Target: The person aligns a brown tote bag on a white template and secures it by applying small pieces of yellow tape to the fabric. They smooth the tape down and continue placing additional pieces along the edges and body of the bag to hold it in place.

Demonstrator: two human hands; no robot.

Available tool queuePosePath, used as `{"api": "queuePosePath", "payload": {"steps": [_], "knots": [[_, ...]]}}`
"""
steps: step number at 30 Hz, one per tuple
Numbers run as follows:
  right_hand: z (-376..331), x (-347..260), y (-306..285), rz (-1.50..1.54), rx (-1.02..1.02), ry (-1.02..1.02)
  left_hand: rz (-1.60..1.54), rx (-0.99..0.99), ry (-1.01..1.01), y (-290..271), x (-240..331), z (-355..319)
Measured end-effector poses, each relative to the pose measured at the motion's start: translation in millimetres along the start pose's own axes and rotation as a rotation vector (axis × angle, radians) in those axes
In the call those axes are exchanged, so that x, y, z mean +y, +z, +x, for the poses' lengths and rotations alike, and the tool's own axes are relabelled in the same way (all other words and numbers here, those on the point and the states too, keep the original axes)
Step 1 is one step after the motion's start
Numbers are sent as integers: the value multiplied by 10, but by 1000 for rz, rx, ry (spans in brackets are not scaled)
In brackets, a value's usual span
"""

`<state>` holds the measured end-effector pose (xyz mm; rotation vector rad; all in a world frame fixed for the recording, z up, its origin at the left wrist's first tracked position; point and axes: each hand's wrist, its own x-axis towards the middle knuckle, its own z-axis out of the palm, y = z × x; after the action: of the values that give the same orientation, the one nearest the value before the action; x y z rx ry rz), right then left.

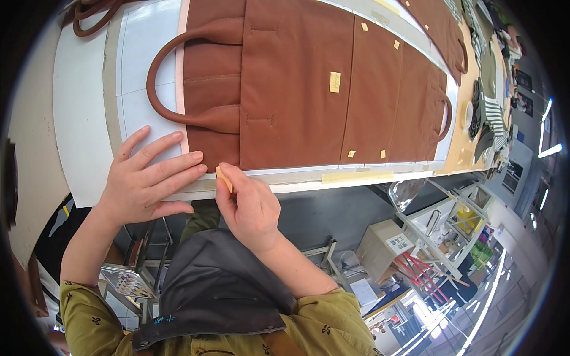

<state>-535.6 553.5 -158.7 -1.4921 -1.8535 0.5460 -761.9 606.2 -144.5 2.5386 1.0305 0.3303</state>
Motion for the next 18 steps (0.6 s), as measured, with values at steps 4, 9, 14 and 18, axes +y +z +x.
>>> {"api": "queuePosePath", "payload": {"steps": [4,9,14,18], "knots": [[0,10,28,-14,24,-23,5,-5,-6,-7,5,1],[-40,21,-10,26,-5,24,17,-19,-15,-14,7,7],[-78,37,-15,250,52,176,26,-23,-14,-34,18,24],[-79,53,-20,224,25,165,28,-16,-9,-26,12,18]]}}
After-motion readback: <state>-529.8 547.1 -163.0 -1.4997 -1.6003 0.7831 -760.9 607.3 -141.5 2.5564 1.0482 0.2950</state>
